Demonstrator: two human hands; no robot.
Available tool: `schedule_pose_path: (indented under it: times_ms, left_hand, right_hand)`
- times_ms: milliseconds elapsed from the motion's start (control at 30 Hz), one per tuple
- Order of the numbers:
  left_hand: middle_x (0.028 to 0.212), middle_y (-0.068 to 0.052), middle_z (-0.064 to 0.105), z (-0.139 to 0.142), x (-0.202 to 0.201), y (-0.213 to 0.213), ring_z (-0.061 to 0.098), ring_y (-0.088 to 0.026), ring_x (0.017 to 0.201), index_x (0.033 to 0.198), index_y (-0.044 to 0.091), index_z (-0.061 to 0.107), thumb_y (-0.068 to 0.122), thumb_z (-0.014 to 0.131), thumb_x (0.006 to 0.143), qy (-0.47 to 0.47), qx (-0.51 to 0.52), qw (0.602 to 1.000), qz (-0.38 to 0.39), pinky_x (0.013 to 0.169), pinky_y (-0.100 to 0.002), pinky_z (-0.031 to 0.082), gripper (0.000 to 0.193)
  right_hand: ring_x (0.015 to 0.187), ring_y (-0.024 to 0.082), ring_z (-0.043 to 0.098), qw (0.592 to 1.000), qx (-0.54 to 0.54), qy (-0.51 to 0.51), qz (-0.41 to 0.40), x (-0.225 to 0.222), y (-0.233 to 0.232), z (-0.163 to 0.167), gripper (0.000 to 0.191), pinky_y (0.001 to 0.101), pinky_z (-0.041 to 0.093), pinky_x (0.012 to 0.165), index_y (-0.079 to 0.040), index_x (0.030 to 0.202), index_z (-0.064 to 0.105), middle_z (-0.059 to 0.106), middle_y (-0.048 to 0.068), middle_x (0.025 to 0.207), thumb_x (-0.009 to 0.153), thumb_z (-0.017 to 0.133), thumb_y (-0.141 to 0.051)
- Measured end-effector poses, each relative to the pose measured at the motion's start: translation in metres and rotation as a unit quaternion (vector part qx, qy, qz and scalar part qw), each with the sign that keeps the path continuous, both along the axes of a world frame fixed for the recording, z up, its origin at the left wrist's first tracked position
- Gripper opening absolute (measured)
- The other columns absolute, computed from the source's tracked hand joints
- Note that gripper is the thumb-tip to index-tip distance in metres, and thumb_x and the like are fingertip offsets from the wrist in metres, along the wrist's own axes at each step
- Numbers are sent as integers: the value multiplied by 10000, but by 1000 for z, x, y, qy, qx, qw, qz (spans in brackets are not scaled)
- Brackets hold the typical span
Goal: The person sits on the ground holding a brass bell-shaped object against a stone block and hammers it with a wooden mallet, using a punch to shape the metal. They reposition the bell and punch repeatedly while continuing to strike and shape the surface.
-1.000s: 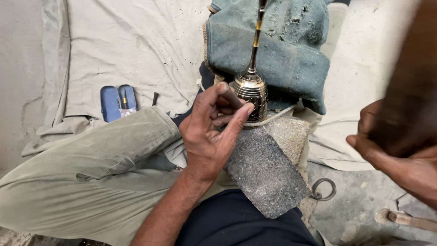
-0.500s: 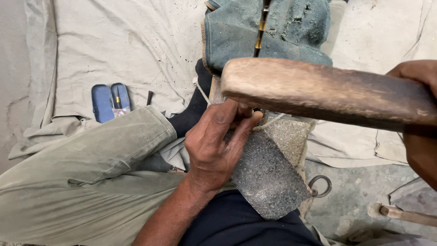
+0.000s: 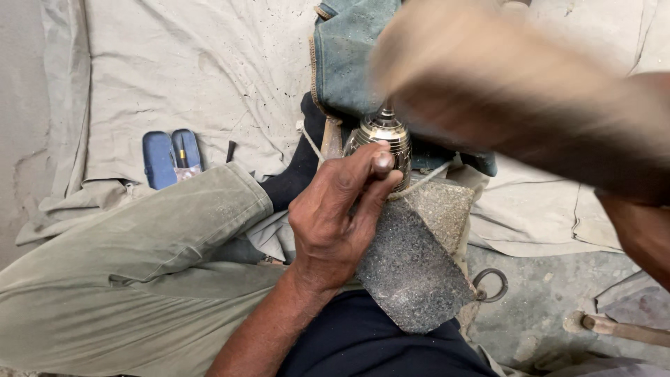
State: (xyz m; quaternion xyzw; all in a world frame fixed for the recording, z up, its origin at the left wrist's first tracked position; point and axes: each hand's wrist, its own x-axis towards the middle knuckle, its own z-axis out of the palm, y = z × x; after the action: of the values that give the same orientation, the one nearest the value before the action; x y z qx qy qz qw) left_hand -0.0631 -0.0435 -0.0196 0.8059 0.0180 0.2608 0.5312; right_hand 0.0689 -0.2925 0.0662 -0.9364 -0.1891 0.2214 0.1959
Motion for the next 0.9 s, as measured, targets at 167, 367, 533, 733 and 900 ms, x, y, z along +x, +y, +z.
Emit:
schedule_pose_path:
  times_ms: [167, 367, 533, 733, 900]
  left_hand:
    - [1156, -49, 736, -3, -1, -1, 766, -154, 925, 1317, 92, 626, 75, 817, 1002, 3, 2, 1000, 0, 787, -264, 670, 369]
    - [1101, -43, 738, -7, 1, -1, 755, -122, 892, 1309, 73, 636, 73, 839, 991, 10, -20, 1000, 6, 734, -236, 664, 377]
    - [1130, -76, 740, -6, 0, 1, 759, -145, 932, 1356, 74, 619, 54, 822, 1011, -10, -12, 1000, -1, 786, -255, 659, 401]
    - [1082, -60, 738, -3, 2, 1, 760, -140, 910, 1327, 79, 631, 64, 853, 968, 6, -22, 1000, -4, 738, -258, 658, 422]
    - [1113, -85, 733, -2, 2, 2, 754, -173, 918, 1325, 69, 620, 43, 832, 970, -13, -6, 1000, -8, 761, -293, 646, 414]
  right_hand:
    - [1059, 126, 690, 990, -130, -32, 41, 1, -9, -1, 384, 279, 600, 943, -61, 1469, 532, 670, 162, 1248, 1118, 433, -181]
    - [852, 204, 733, 968, -215, -116, 52, -3, -41, 0, 283, 331, 622, 781, -14, 1320, 620, 711, 194, 1020, 1052, 535, -40]
    - [727, 246, 752, 965, -227, -116, 59, 2, -23, 3, 224, 362, 631, 691, 17, 1201, 677, 729, 204, 895, 991, 613, 61]
    - [727, 271, 718, 967, -136, -182, 119, -3, -16, 12, 253, 382, 604, 700, 59, 1176, 678, 692, 219, 865, 927, 659, 100]
    - [706, 284, 699, 955, -120, -222, 154, -14, -9, 28, 309, 400, 585, 693, 68, 1181, 673, 683, 222, 832, 875, 677, 108]
